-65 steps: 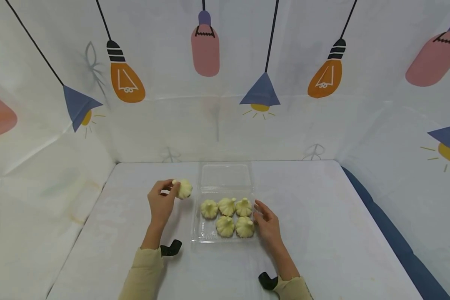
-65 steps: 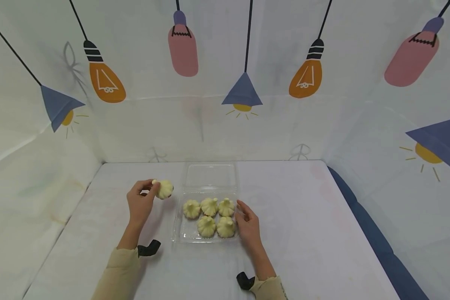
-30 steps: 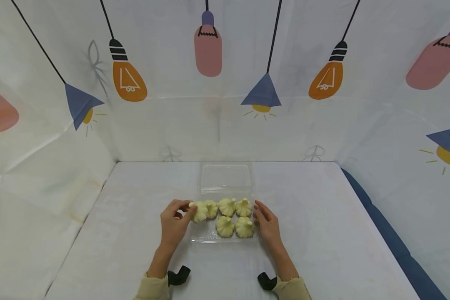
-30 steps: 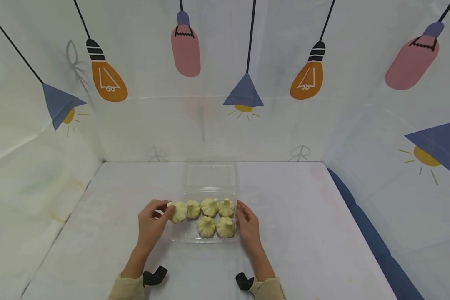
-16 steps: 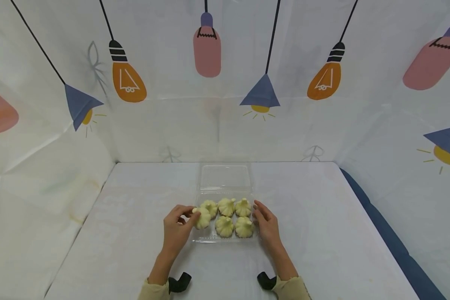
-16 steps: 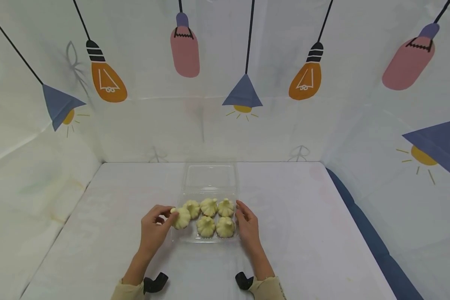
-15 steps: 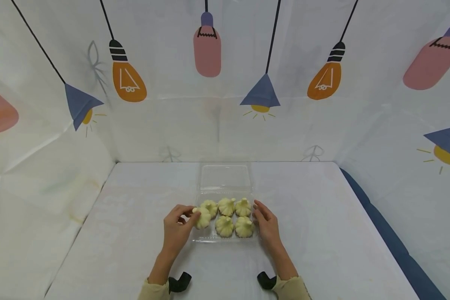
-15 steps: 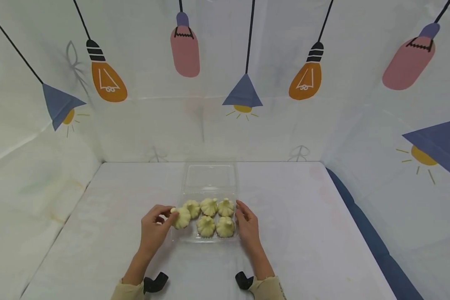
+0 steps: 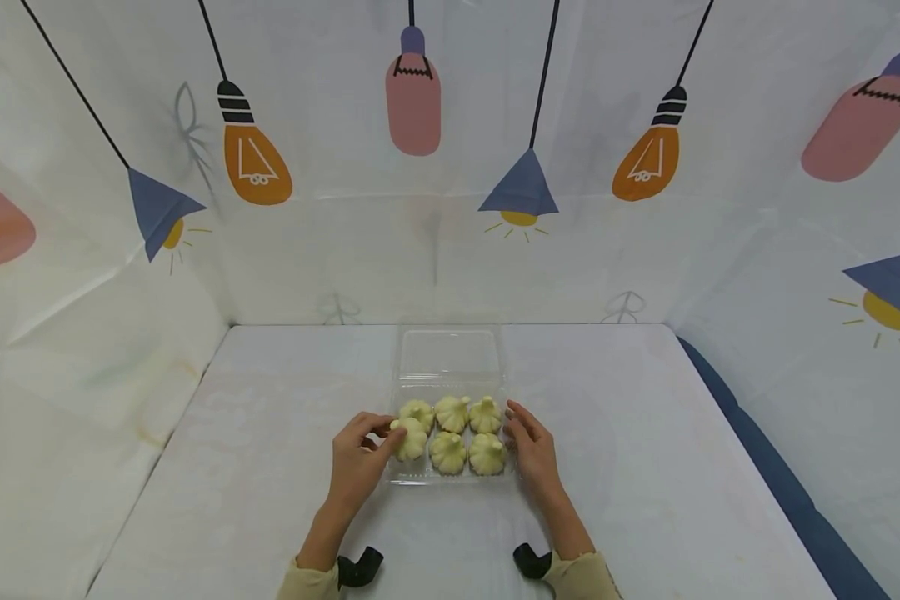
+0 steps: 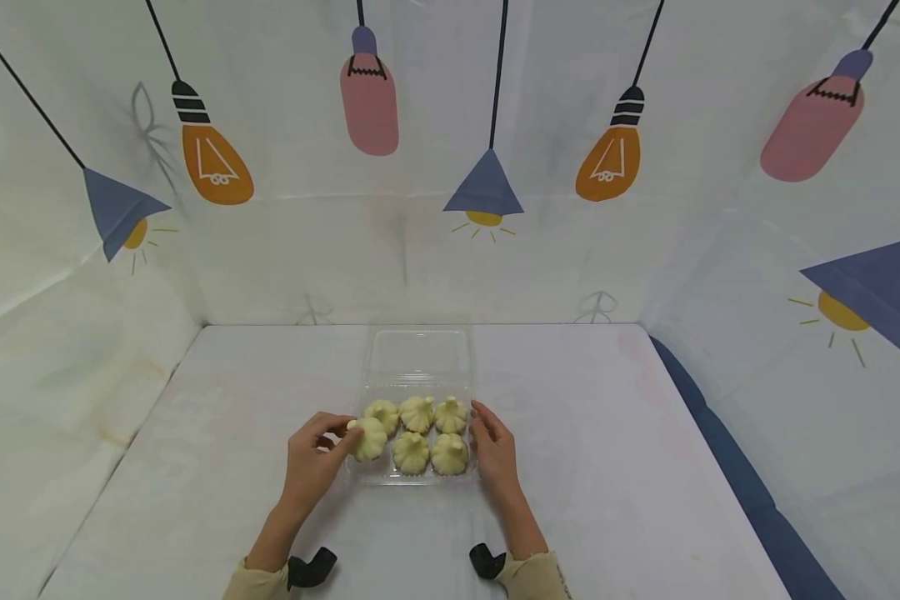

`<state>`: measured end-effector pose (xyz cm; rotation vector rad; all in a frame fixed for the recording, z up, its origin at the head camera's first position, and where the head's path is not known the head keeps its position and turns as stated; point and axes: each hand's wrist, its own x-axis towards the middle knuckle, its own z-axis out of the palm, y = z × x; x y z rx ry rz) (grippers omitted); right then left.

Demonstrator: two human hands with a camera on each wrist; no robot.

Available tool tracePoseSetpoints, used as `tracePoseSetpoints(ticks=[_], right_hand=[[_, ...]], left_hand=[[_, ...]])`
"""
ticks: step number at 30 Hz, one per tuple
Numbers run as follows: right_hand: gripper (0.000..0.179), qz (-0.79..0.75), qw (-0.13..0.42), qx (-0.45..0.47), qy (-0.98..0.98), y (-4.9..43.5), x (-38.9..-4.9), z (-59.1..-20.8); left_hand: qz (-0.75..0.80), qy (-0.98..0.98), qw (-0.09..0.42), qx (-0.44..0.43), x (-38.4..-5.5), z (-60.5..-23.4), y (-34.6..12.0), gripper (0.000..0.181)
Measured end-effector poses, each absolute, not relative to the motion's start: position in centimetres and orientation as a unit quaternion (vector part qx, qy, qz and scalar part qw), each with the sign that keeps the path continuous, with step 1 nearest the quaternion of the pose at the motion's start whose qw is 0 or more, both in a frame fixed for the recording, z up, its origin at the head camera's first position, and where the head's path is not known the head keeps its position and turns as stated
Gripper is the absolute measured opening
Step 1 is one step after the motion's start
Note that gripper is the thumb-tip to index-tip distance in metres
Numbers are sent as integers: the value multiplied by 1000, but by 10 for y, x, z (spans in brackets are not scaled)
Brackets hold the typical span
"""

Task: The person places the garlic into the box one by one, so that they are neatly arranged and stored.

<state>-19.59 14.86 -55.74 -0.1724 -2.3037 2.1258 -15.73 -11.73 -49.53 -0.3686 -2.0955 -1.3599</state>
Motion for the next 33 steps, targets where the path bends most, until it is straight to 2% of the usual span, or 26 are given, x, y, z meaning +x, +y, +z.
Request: tracePoseSetpoints(ticks=[8,13,19,26,33], right_hand=[[39,676,2,-58,-735,149,-196,-557],[38,676,-2,-61,-735,150,-197,-558],[38,674,-5,-54,-737,145,-187,-531],[37,674,7,-54,-736,148,-198,-557],[39,665,15,-44,-745,148,-195,-561]], left_hand=[[-507,-796,299,-142,-173,-530,-123,24],[-503,-801,287,-155,-176,-539,-126,22],[-483,-812,280,-169,-178,-541,-126,20],[-472,-817,280,-178,-179,-544,-127,21],[-447,-839,258,-173,-176,-545,-126,21]])
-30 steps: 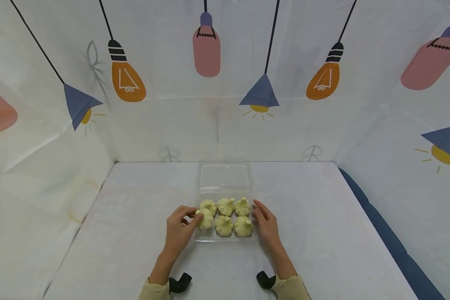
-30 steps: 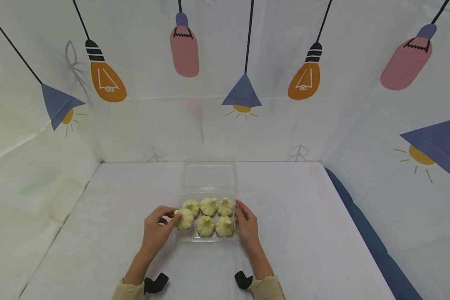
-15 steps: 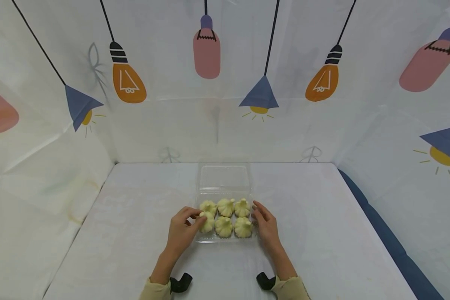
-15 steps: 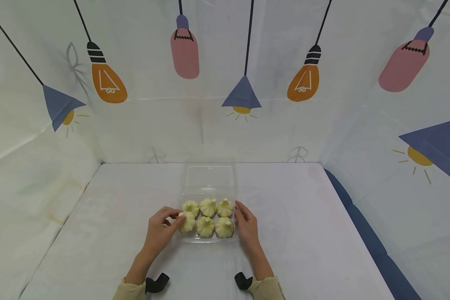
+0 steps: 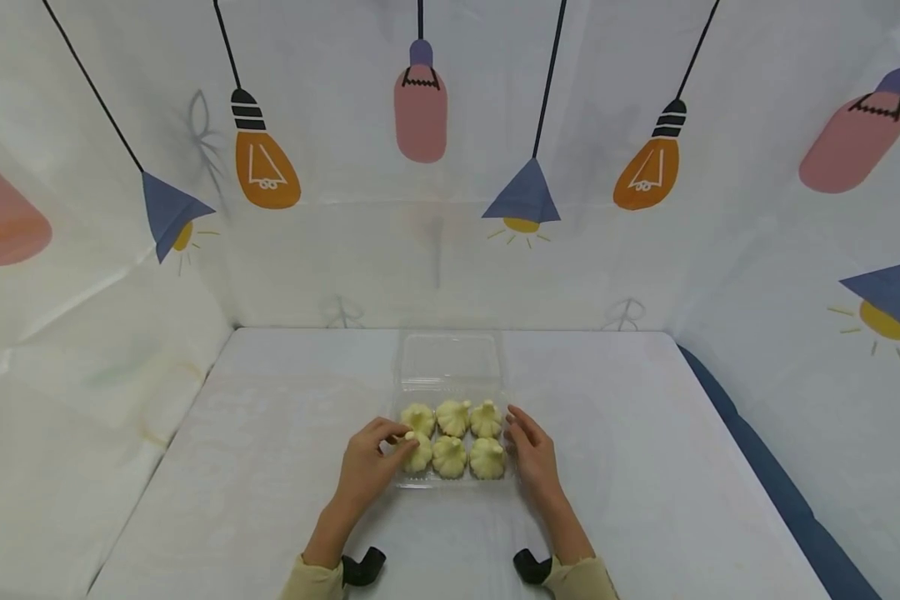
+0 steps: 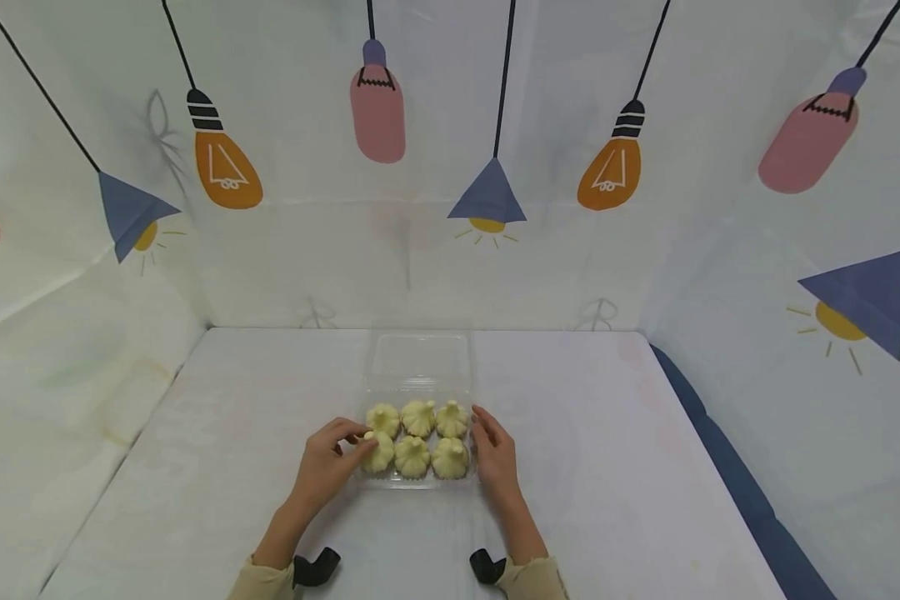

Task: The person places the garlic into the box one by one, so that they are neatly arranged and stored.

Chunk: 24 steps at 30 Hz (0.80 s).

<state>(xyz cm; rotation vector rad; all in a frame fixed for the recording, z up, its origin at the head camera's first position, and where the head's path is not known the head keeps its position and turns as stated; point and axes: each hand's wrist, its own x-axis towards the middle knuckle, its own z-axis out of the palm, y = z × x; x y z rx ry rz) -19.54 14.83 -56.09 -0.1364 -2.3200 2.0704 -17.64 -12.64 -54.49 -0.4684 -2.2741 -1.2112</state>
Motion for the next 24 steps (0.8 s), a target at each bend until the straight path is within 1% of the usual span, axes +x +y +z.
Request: tracePoseSetpoints(ticks=[7,16,24], right_hand=[[39,672,12,-47,-739,148,-193,-559],[40,681,11,-43,-731,148,-194,-561],[37,681,16,-52,-730,148,-192,-560]], left_hand=[[-438,-854,237,-153,-174,-546,-125,19],[-426,-859,241,-150,-173,-547,-124,20],[-422,-864,232,-148,-171,-548,-123,20]])
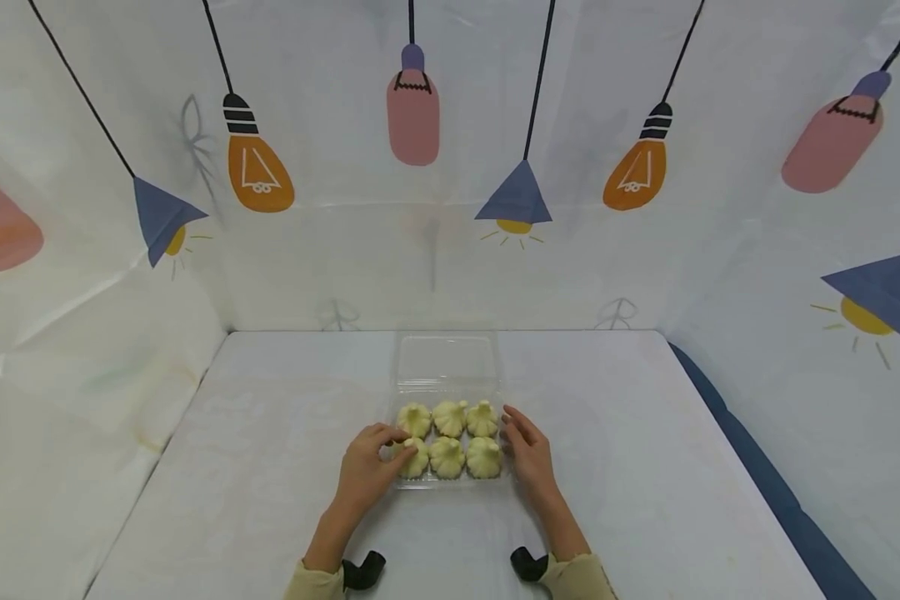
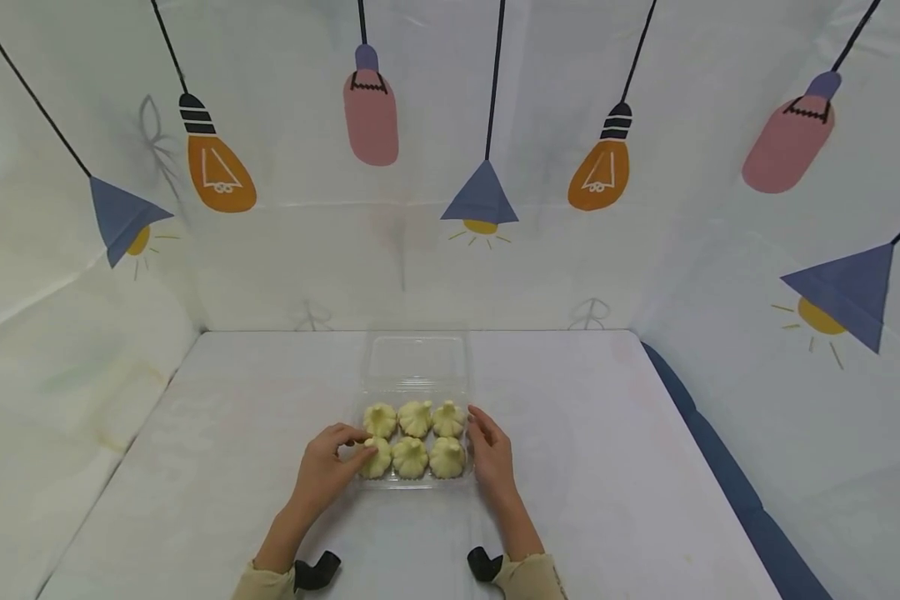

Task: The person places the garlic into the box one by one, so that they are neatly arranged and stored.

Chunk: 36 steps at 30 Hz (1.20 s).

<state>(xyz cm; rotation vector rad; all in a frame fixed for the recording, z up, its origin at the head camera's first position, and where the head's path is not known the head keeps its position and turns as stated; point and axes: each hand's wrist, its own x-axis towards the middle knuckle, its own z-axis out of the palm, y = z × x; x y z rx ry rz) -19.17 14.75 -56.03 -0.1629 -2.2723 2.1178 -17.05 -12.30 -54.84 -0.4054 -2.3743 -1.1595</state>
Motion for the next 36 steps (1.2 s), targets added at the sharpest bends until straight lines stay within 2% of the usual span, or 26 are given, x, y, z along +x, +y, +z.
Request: tracePoseSetpoints(ticks=[11,17,27,36], right_hand=[[38,672,20,-46,-739,148,-195,-563],[38,679,9,-53,-732,149,-195,-561],[38,677,1,-49,-735,142,-182,-528],[39,674,-1,-50,-737,142,-182,-524]], left_hand=[[-398,-866,259,-158,-173,-552,-122,24],[-401,-866,254,-158,-173,-553,-121,24],[-413,-862,246,-161,-172,-552,-123,24],[-422,-856,251,-161,-173,-553,-123,24]])
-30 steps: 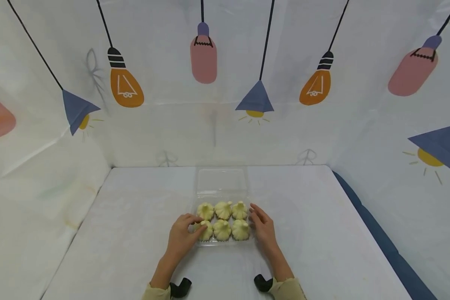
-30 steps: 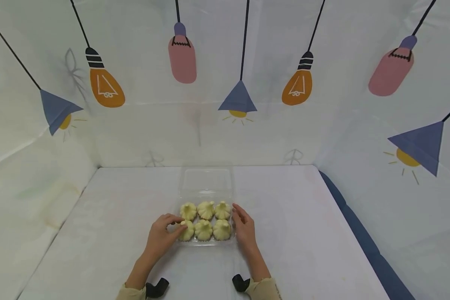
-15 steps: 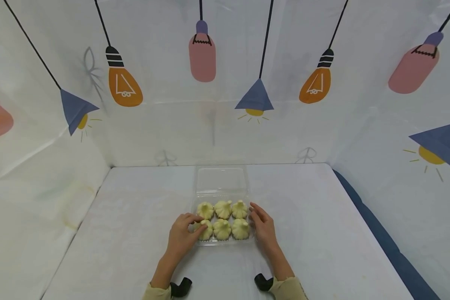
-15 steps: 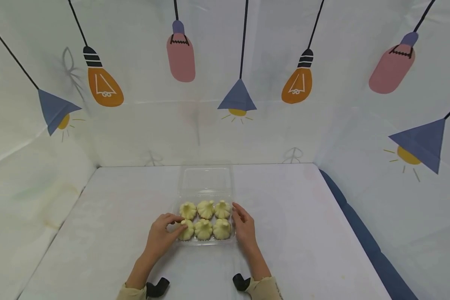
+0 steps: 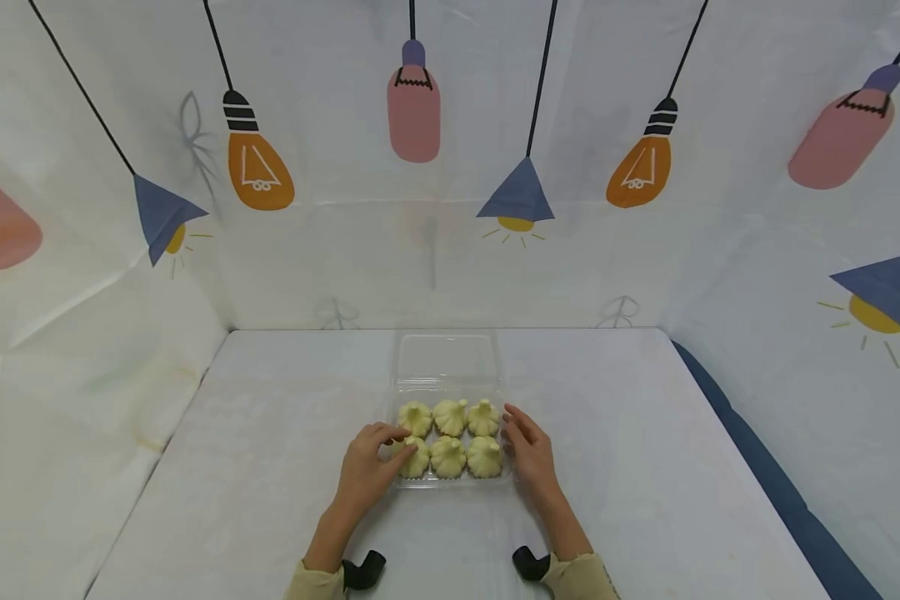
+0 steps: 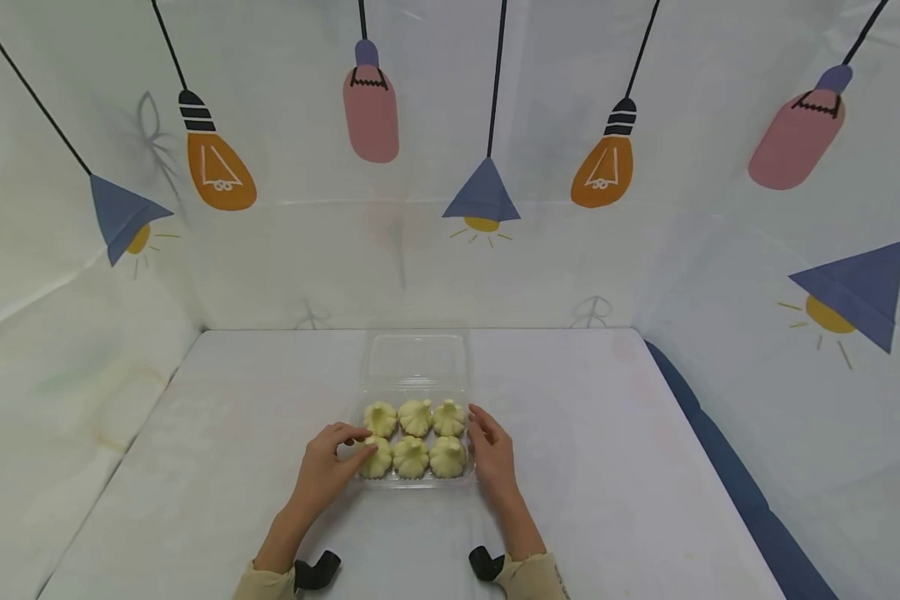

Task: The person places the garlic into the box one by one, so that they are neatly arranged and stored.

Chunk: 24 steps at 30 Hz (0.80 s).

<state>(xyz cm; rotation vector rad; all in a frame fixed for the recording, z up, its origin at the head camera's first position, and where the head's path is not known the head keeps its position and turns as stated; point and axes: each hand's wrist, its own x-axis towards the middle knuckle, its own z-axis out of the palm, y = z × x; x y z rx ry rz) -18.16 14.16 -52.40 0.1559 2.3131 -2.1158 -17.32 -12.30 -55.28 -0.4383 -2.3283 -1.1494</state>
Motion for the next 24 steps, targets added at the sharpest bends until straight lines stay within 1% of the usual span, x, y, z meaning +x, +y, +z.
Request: tracePoseSetpoints(ticks=[4,8,13,16,19,22,24], right_hand=[[39,-676,2,45,735,145,-184,-529],[38,-684,2,46,728,149,-191,-544],[38,-667,-2,53,743,153,-197,-557],[37,-649,-4,60,759,155,-200,-554],[37,-642,-1,59,765,161,-208,-546],[37,-638,3,56,768,168,-222,-537],[38,-638,6,50,768,173,-234,-532]], left_hand=[[-420,-855,257,-161,-173,-552,-121,23],[-424,-854,255,-163,-172,-552,-121,21],[-456,-833,260,-178,-174,-550,-125,13],[-475,-819,266,-182,-178,-549,-131,9],[-486,-813,273,-166,-186,-547,-139,7],[-490,-820,265,-133,-196,-544,-149,6],[-493,-827,248,-109,-203,-541,-157,7]])
